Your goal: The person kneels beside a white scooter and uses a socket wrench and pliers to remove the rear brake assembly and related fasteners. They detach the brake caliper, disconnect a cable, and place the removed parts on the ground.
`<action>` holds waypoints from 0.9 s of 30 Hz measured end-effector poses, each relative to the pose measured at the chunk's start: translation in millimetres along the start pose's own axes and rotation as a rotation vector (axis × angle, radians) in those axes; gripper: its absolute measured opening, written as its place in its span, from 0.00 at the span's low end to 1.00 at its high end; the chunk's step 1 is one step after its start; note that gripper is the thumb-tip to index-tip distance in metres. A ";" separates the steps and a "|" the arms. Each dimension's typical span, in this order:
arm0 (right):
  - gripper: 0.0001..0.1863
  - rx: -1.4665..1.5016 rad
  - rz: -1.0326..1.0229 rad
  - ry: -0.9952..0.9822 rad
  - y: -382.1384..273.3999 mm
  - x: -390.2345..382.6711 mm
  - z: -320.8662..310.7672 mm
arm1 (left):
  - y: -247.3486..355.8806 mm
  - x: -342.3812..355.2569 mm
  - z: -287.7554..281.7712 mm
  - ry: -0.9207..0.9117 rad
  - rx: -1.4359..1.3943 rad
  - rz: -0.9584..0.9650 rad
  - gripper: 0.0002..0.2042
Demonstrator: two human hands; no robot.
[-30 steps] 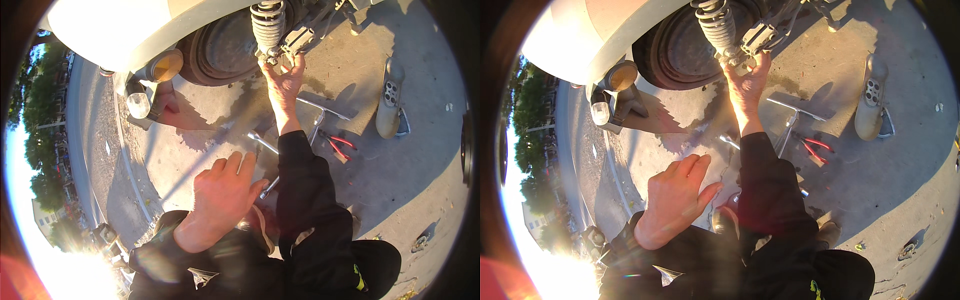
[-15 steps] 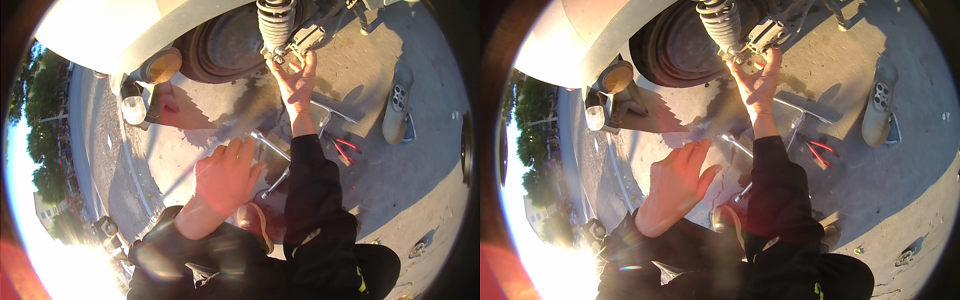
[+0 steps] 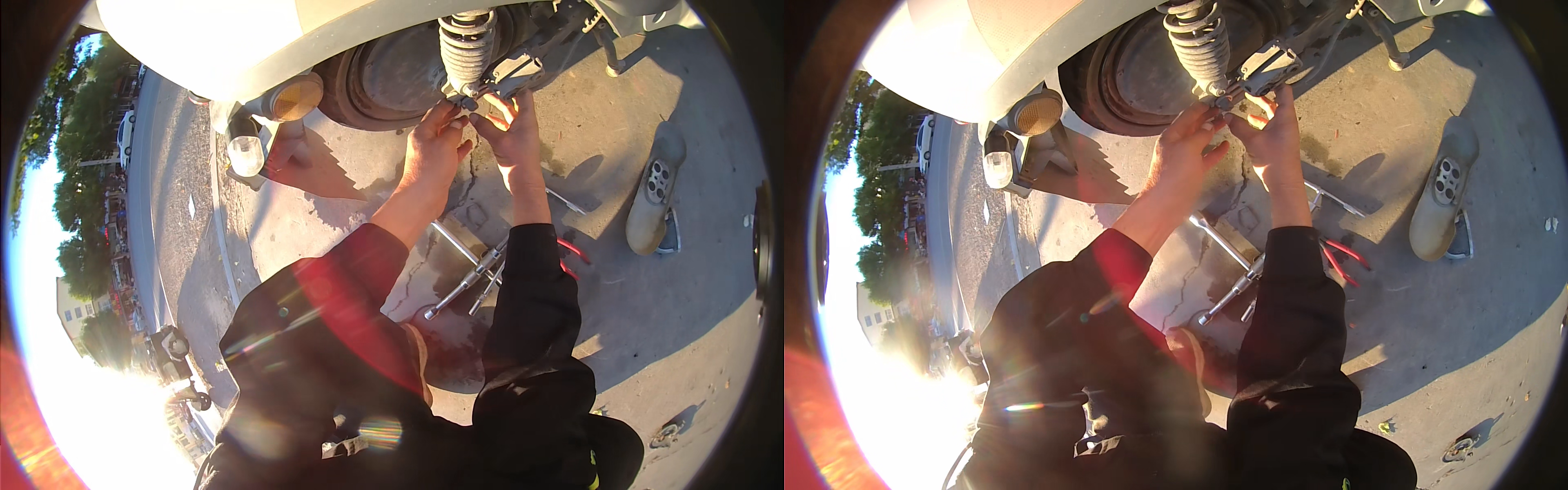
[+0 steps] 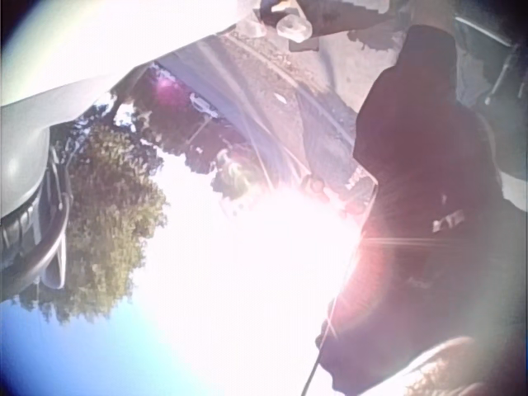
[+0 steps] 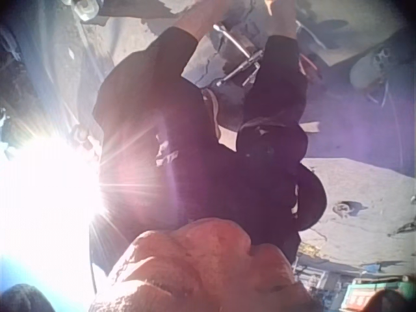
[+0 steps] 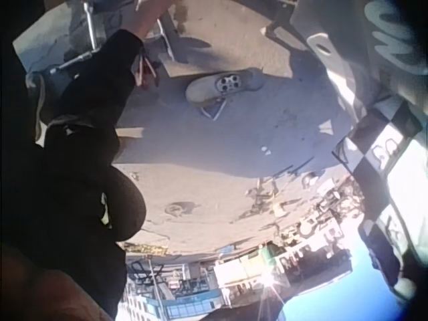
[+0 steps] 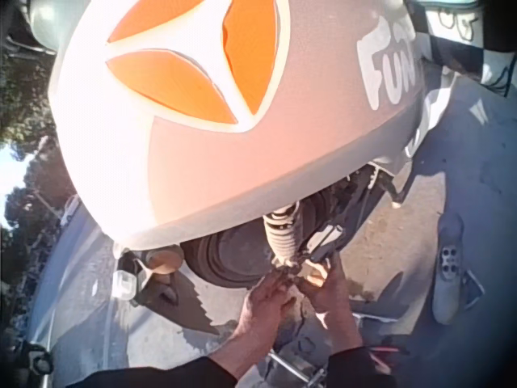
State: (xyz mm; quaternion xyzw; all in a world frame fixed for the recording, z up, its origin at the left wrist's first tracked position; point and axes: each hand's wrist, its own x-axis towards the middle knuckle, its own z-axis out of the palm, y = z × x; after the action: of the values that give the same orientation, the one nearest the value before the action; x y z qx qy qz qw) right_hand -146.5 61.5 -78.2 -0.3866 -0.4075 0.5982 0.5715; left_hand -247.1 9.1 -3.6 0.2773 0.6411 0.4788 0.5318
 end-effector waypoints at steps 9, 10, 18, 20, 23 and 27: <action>0.14 0.149 0.081 0.104 -1.7 -11.7 3.2 | -9.2 -14.7 38.1 0.109 -0.282 0.028 0.27; 0.14 0.172 0.066 0.104 -0.1 -10.9 6.5 | -10.1 -14.4 38.8 0.099 -0.306 0.009 0.27; 0.16 0.138 0.041 0.093 -6.7 2.9 6.4 | -9.6 -12.0 32.1 0.077 -0.320 -0.027 0.30; 0.14 0.143 0.044 0.081 -7.5 0.1 5.2 | -10.9 -12.4 33.2 0.069 -0.337 -0.028 0.30; 0.14 0.166 0.075 0.075 -4.8 -7.7 9.0 | -12.8 -13.1 36.3 0.044 -0.245 0.005 0.29; 0.14 0.244 0.055 0.088 -2.2 -10.1 16.1 | -10.3 -14.9 37.6 0.084 -0.222 -0.048 0.29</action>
State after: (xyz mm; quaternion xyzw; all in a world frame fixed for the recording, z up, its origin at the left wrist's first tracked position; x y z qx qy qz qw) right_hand -160.1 50.6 -70.2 -0.3513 -0.2953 0.6413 0.6149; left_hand -205.6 4.3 -5.8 0.1810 0.6123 0.5454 0.5431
